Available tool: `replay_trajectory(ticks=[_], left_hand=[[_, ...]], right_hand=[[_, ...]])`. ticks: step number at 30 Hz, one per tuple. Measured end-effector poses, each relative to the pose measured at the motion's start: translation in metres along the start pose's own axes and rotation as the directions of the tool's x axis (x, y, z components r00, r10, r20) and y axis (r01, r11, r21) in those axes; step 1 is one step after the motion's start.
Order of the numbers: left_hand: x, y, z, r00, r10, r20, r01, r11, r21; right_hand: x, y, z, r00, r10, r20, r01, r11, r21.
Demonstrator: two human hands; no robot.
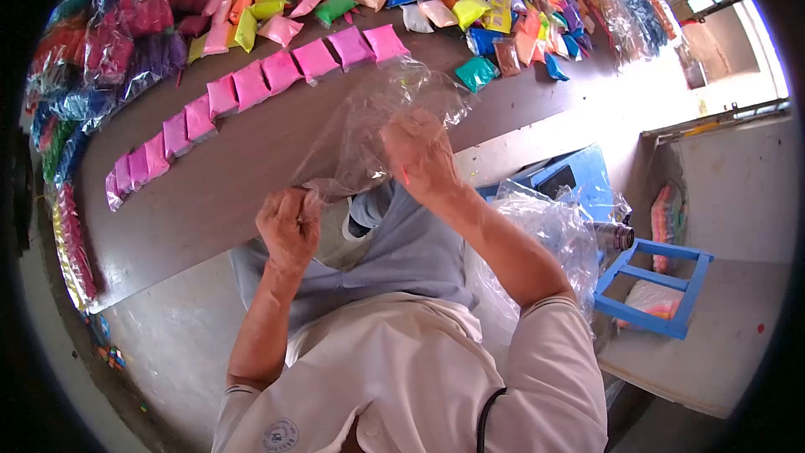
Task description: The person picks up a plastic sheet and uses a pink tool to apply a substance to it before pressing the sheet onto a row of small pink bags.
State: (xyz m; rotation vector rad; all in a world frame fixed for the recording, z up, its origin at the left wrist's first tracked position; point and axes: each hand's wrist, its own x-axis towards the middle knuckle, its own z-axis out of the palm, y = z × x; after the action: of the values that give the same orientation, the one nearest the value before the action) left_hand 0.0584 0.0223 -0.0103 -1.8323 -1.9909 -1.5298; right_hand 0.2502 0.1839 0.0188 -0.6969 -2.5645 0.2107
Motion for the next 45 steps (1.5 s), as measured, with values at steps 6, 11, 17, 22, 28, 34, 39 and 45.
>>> replay_trajectory(ticks=[6, 11, 17, 22, 28, 34, 39, 45], left_hand=[[0.0, 0.001, -0.002, 1.0, -0.002, 0.025, 0.002, 1.0, -0.017], [-0.002, 0.0, 0.0, 1.0, -0.002, 0.008, 0.002, 1.0, -0.01], [-0.003, 0.0, -0.001, 1.0, -0.011, 0.023, 0.011, 1.0, -0.001], [-0.001, 0.001, -0.002, 0.999, -0.012, 0.038, 0.012, 1.0, 0.013], [-0.004, 0.001, -0.002, 0.999, -0.031, 0.039, 0.03, 0.999, 0.029], [-0.003, 0.0, 0.001, 1.0, -0.027, 0.008, 0.027, 0.999, 0.017], [-0.003, 0.0, -0.001, 0.999, -0.005, 0.033, 0.004, 1.0, 0.026], [-0.006, 0.002, -0.001, 0.999, -0.029, 0.027, 0.029, 1.0, 0.0]], right_hand=[[-0.008, -0.007, 0.016, 0.976, -0.013, -0.218, 0.018, 1.0, 0.021], [-0.002, 0.008, 0.001, 0.99, -0.002, -0.143, 0.007, 0.999, 0.034], [-0.003, -0.009, 0.01, 0.989, -0.001, -0.146, 0.009, 0.998, 0.056], [0.003, 0.006, 0.01, 0.981, -0.043, -0.189, 0.042, 0.999, -0.008], [0.001, 0.014, 0.015, 0.986, -0.01, -0.165, 0.007, 1.0, -0.018], [-0.004, -0.017, 0.012, 0.986, 0.004, -0.165, 0.005, 0.999, 0.052], [-0.001, 0.013, 0.008, 0.995, -0.014, -0.102, 0.012, 1.0, -0.023], [-0.009, 0.002, 0.012, 0.996, -0.01, -0.089, 0.017, 0.997, 0.077]])
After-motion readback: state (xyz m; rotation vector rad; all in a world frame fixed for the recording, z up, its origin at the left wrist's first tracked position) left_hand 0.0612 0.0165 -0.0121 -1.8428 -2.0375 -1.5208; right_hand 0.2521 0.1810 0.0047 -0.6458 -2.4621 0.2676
